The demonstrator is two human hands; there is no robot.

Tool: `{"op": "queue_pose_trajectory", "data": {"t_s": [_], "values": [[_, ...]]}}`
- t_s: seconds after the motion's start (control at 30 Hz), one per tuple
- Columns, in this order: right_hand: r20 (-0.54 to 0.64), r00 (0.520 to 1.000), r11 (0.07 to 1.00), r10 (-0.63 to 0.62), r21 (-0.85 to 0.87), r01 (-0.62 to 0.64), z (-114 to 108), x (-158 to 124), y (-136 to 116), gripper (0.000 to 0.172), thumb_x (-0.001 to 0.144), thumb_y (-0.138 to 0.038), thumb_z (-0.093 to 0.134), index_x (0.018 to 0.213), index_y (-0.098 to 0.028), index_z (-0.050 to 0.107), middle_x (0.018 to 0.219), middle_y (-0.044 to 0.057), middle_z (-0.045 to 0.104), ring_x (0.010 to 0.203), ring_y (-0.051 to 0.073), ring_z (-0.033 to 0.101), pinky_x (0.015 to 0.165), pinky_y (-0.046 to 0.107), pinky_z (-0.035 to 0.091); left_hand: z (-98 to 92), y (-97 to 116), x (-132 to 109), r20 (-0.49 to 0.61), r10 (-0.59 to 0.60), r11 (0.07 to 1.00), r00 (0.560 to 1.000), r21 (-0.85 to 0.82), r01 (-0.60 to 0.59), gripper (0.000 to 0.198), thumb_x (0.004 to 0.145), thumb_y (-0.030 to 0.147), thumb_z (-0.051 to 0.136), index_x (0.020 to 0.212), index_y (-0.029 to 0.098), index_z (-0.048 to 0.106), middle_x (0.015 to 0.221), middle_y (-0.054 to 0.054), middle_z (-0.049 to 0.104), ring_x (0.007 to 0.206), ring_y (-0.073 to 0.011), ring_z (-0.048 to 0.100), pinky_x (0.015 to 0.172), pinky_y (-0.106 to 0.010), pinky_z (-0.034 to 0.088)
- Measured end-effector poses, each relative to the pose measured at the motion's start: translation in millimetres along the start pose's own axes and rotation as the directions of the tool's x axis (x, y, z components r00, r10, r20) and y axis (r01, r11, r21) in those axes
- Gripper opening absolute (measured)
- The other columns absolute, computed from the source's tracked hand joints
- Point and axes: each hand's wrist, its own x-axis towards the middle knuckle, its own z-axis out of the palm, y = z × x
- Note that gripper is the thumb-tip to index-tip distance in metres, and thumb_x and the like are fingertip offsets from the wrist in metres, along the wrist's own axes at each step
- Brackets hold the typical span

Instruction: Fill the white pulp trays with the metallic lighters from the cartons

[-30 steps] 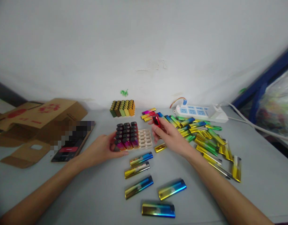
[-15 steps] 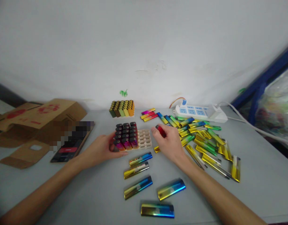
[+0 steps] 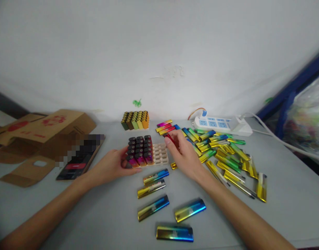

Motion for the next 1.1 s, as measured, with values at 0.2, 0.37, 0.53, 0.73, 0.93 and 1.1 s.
{"op": "queue_pose_trajectory", "data": {"t_s": [0.2, 0.37, 0.53, 0.73, 0.93, 1.1], "values": [[-0.019, 0.998, 0.985, -0.053, 0.16, 0.056, 5, 2, 7, 0.03, 0.104, -0.047, 0.063, 0.125, -0.026, 0.066, 0.12, 0.01, 0.068, 0.1, 0.022, 0.072, 0.079, 0.036, 0.065, -1.2, -2, 1, -0.002, 0.025, 0.997, 1.0, -0.07, -0.025, 0.063, 0.076, 0.066, 0.08, 0.114, 0.018, 0.064, 0.059, 0.006, 0.058, 0.054, -0.0171, 0.053, 0.052, -0.026, 0.03], [-0.106, 0.994, 0.98, -0.041, 0.188, 0.06, 8, 2, 5, 0.028, 0.097, -0.045, 0.073, 0.118, -0.026, 0.07, 0.11, 0.006, 0.077, 0.102, 0.024, 0.076, 0.094, 0.043, 0.065, -3.1, -5, 1, 0.034, 0.055, 0.993, 0.998, -0.105, -0.051, 0.06, 0.075, 0.065, 0.081, 0.108, 0.017, 0.065, 0.063, 0.005, 0.059, 0.056, -0.0153, 0.05, 0.052, -0.026, 0.031], [-0.009, 1.0, 0.992, -0.024, 0.123, 0.025, 8, 2, 6, 0.028, 0.099, -0.041, 0.07, 0.123, -0.025, 0.07, 0.107, 0.007, 0.081, 0.098, 0.024, 0.08, 0.09, 0.043, 0.066, -4.7, -4, 0, 0.039, 0.064, 0.993, 0.997, -0.1, -0.06, 0.059, 0.075, 0.065, 0.08, 0.106, 0.017, 0.066, 0.064, 0.005, 0.06, 0.056, -0.0147, 0.049, 0.052, -0.025, 0.03], [0.055, 0.986, 0.977, -0.157, -0.136, 0.163, 7, 5, 3, 0.025, 0.104, -0.034, 0.063, 0.127, -0.026, 0.069, 0.112, 0.007, 0.082, 0.1, 0.024, 0.079, 0.093, 0.044, 0.064, -3.7, -4, 0, 0.028, 0.068, 0.996, 0.997, -0.058, -0.066, 0.059, 0.076, 0.067, 0.079, 0.106, 0.018, 0.066, 0.064, 0.004, 0.062, 0.056, -0.0156, 0.052, 0.052, -0.026, 0.031], [0.181, 0.96, 0.91, -0.213, -0.322, 0.263, 14, 8, 8, 0.023, 0.108, -0.031, 0.057, 0.125, -0.021, 0.068, 0.111, 0.012, 0.079, 0.102, 0.028, 0.075, 0.092, 0.046, 0.061, -2.6, -6, 0, 0.022, 0.082, 0.996, 0.996, -0.041, -0.082, 0.059, 0.078, 0.066, 0.079, 0.11, 0.018, 0.065, 0.063, 0.005, 0.063, 0.055, -0.0165, 0.055, 0.051, -0.026, 0.032], [0.18, 0.961, 0.906, -0.209, -0.334, 0.26, 5, 10, 8, 0.035, 0.113, -0.037, 0.044, 0.126, -0.018, 0.07, 0.122, 0.015, 0.077, 0.119, 0.028, 0.071, 0.106, 0.047, 0.056, -2.1, -5, 0, 0.021, 0.074, 0.997, 0.997, -0.033, -0.073, 0.059, 0.078, 0.066, 0.078, 0.111, 0.018, 0.065, 0.063, 0.005, 0.063, 0.055, -0.0168, 0.056, 0.051, -0.026, 0.032]]}}
